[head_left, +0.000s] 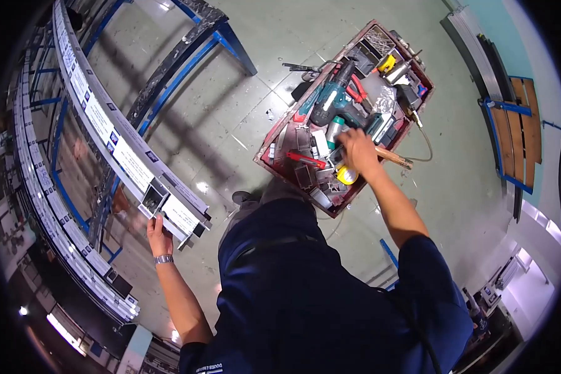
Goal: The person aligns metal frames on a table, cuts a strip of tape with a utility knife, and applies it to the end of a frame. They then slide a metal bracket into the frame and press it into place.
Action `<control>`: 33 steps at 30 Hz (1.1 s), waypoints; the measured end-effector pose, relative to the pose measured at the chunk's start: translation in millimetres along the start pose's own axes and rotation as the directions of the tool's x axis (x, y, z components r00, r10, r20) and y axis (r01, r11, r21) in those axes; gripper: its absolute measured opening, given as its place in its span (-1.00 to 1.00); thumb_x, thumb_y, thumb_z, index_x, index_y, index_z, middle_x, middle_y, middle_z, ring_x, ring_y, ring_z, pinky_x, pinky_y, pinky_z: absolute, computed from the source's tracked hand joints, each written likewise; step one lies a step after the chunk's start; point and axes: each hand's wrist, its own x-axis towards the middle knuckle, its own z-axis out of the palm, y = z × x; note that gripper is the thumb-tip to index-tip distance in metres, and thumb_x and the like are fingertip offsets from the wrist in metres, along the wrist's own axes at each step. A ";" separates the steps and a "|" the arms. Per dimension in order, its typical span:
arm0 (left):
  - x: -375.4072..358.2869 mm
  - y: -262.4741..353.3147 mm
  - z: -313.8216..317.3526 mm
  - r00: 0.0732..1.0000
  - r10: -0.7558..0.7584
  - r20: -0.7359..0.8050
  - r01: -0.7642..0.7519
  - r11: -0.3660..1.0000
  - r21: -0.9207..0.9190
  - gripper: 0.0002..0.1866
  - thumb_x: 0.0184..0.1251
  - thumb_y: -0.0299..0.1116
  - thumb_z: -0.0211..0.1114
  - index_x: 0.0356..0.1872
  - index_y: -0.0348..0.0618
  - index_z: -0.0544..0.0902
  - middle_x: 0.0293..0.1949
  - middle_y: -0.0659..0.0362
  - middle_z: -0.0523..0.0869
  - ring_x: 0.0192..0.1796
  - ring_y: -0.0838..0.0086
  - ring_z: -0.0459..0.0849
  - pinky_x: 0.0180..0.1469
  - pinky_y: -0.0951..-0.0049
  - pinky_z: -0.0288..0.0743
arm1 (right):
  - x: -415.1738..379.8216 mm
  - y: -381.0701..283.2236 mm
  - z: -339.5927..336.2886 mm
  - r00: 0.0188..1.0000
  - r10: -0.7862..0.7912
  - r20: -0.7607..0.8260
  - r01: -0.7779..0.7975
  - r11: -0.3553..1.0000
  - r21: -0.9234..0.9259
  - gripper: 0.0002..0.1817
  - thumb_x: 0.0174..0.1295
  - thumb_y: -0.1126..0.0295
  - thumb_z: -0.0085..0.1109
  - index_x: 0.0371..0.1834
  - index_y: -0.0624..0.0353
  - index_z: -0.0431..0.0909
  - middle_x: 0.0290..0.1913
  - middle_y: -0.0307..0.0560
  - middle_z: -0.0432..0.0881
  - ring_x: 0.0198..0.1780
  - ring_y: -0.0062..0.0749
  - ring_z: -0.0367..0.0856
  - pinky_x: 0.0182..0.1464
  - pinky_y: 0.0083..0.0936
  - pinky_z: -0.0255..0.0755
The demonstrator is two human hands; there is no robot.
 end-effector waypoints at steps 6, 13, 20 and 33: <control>-1.8 2.1 1.6 1.000 -0.028 -0.005 0.028 0.999 0.018 -0.75 0.45 -0.36 0.32 0.07 -0.12 0.59 -0.07 0.27 0.71 -0.02 0.48 0.69 0.11 0.37 0.58 | -21.8 18.4 29.5 0.988 -0.014 0.153 0.051 0.970 -0.240 -0.67 0.13 0.36 0.22 0.00 -0.06 0.67 -0.02 -0.17 0.57 0.15 -0.18 0.48 0.12 -0.27 0.41; -0.8 -5.2 2.9 0.999 -0.039 -0.030 0.039 0.999 0.003 -0.63 0.42 -0.33 0.35 0.20 -0.11 0.57 -0.04 0.28 0.67 -0.02 0.51 0.64 0.07 0.37 0.57 | -20.2 -30.6 -69.9 0.974 -0.084 -0.212 0.185 0.834 0.519 -0.42 -0.10 0.60 0.29 0.12 0.14 0.52 0.12 0.04 0.48 0.21 0.03 0.46 0.28 -0.22 0.35; -10.1 3.4 17.2 1.000 -0.013 0.013 0.012 0.996 0.094 -0.60 0.39 -0.28 0.36 0.22 -0.03 0.58 -0.03 0.36 0.69 -0.07 0.69 0.64 -0.17 0.56 0.57 | 15.2 -162.8 -76.9 0.908 -0.161 -0.388 0.376 0.722 0.580 -0.48 -0.01 0.54 0.30 0.12 0.20 0.50 0.10 0.09 0.54 0.15 0.04 0.55 0.22 -0.26 0.43; 6.9 -8.2 8.5 0.955 0.179 0.234 -0.194 0.980 0.039 -0.23 0.29 -0.26 0.46 0.50 -0.09 0.34 0.29 -0.03 0.59 0.19 0.27 0.67 0.20 0.34 0.56 | 54.9 -428.7 -111.1 0.740 -0.624 -0.250 0.669 0.720 0.184 -0.39 0.00 0.41 0.39 0.21 0.17 0.52 0.08 0.09 0.55 0.14 0.05 0.49 0.18 -0.17 0.41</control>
